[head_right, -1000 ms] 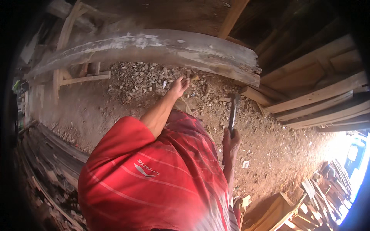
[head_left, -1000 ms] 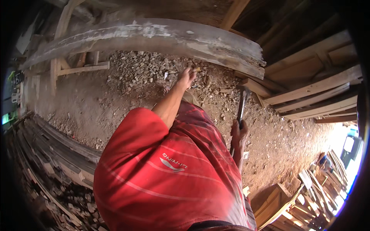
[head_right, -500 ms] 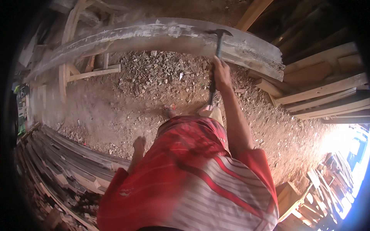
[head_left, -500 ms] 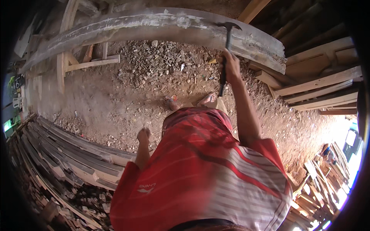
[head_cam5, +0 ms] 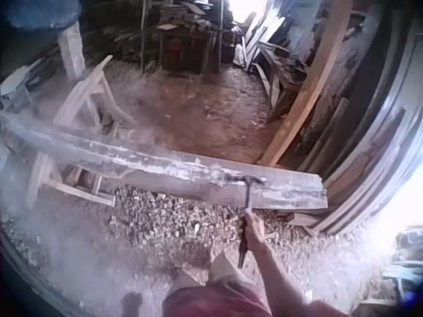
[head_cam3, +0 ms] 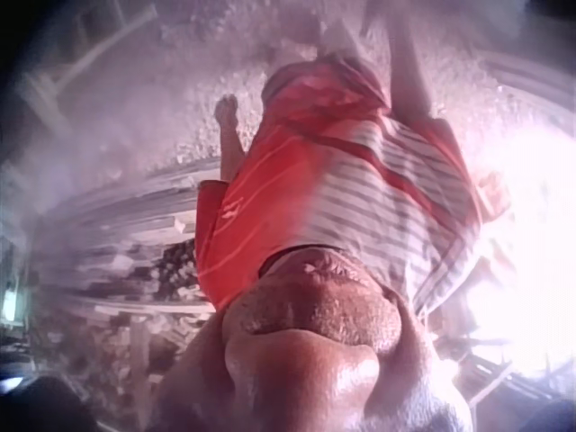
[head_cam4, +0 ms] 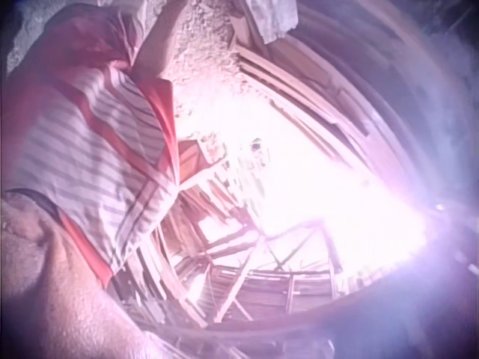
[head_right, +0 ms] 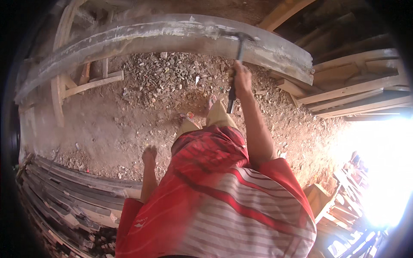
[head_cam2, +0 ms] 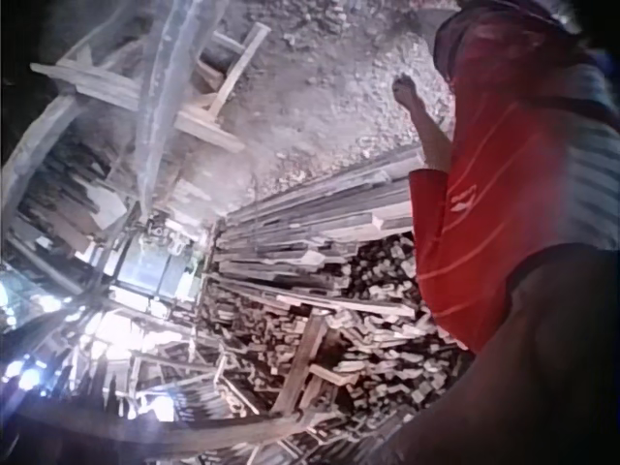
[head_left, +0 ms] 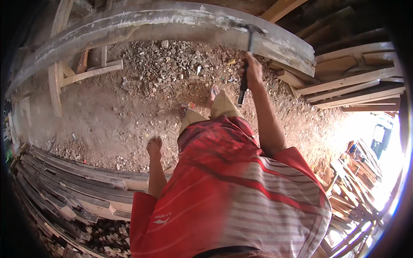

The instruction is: The person uses a hammer to drive nails into a long, curved wooden plank resting on supports.

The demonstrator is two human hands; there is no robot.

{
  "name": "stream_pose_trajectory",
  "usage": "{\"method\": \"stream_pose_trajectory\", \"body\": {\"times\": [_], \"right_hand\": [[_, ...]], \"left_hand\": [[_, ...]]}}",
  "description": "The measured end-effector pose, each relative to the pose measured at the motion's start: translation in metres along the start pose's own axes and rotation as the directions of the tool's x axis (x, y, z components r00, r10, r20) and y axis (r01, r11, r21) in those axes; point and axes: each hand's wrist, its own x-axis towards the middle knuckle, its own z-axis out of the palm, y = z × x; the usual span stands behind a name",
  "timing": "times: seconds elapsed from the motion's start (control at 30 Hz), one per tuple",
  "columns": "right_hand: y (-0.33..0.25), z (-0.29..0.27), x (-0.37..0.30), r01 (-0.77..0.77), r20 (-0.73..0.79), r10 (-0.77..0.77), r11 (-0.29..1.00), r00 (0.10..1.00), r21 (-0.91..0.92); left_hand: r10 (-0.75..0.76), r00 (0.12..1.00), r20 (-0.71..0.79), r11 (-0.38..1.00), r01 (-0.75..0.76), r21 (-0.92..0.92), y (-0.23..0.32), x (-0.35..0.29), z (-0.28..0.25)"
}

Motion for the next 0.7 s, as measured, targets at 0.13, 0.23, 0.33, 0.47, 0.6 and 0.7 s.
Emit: {"method": "stream_pose_trajectory", "body": {"times": [0.13, 0.23, 0.33, 0.47, 0.6, 0.7], "right_hand": [[0.005, -0.022, 0.014, 0.068, -0.246, -0.018, 0.978, 0.969, 0.198], [0.022, -0.017, 0.006, 0.077, -0.258, -0.014, 0.968, 0.966, 0.238], [0.034, 0.003, -0.008, 0.028, -0.176, 0.001, 0.987, 0.984, 0.161], [0.029, 0.067, -0.026, -0.121, 0.006, 0.123, 0.98, 0.992, -0.155], [0.029, 0.134, -0.004, 0.114, 0.346, 0.044, 0.899, 0.937, -0.423], [-0.009, 0.207, -0.012, 0.153, 0.494, 0.097, 0.884, 0.864, -0.441]], "left_hand": [[0.106, 0.993, 0.045, 0.991, -0.101, -0.09, 0.043, 0.01, 0.039], [0.117, 0.991, 0.062, 0.992, -0.114, -0.051, 0.039, 0.015, 0.044], [0.018, 1.0, 0.005, 0.996, -0.018, -0.089, 0.037, 0.0, 0.063], [0.086, 0.988, 0.13, 0.969, -0.113, 0.22, 0.026, -0.008, 0.048], [0.194, 0.975, 0.107, 0.863, -0.221, 0.453, 0.07, -0.031, 0.059], [0.157, 0.966, 0.205, 0.879, -0.232, 0.418, 0.084, -0.008, 0.022]]}}
